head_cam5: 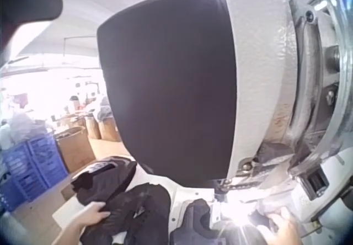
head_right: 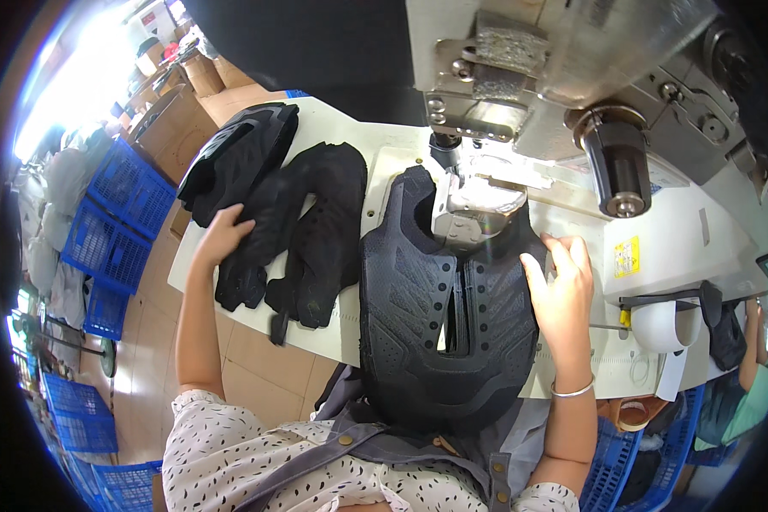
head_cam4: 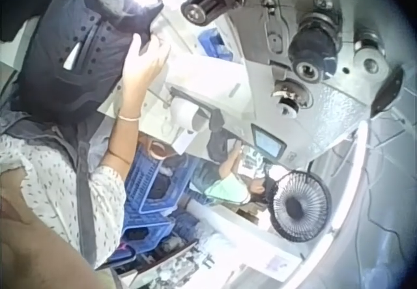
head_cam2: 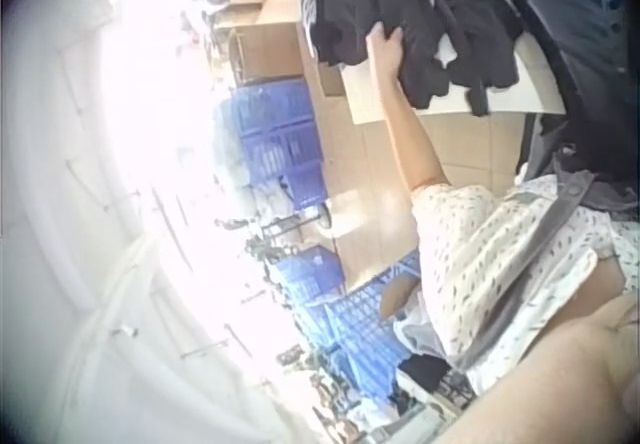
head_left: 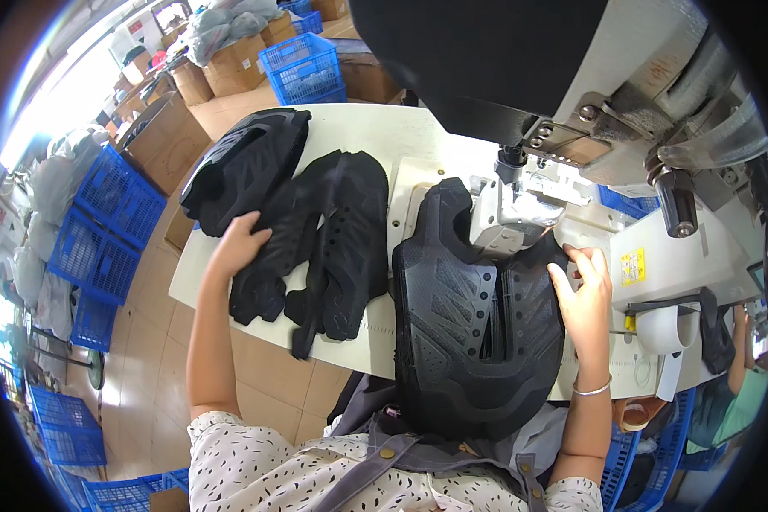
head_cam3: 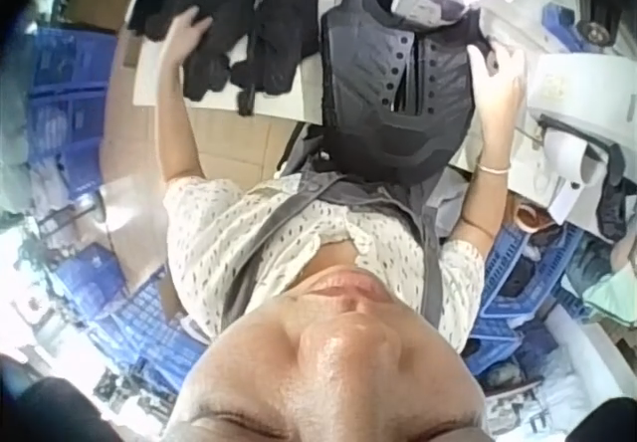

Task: Stitching black shoe upper components together using an industrial sewing machine.

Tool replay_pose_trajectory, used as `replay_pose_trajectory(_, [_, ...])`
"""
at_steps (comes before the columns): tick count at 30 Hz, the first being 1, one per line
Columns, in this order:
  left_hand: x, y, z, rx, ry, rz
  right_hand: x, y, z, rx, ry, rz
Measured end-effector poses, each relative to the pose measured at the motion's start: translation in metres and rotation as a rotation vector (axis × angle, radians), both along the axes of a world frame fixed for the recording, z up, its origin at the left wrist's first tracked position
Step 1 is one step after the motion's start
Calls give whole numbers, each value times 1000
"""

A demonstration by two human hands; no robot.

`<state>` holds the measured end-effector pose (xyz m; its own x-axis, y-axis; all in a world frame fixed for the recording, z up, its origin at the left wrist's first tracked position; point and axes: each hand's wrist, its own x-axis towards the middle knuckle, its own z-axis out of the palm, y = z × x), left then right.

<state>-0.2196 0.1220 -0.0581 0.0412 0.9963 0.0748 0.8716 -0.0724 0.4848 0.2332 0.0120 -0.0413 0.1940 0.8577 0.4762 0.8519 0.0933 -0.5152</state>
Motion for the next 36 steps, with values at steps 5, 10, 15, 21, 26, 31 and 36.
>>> replay_pose_trajectory(5, [27,-8,-16,278,222,140,1,1,1,29,-52,3])
replay_pose_trajectory(10, [124,-68,20,412,-60,-303,5,1,-2,-2,-68,-49])
replay_pose_trajectory(15, [185,-106,25,82,11,-849,8,3,1,30,-48,20])
replay_pose_trajectory(21, [192,-103,13,37,13,-854,36,5,1,-339,562,139])
replay_pose_trajectory(26, [191,-107,13,68,-45,-781,-3,-59,29,-370,771,464])
replay_pose_trajectory(31, [180,-126,-1,570,-347,-400,-27,-70,37,-212,1361,401])
replay_pose_trajectory(36, [199,-136,30,-914,-1525,-386,-42,-54,47,-178,1576,437])
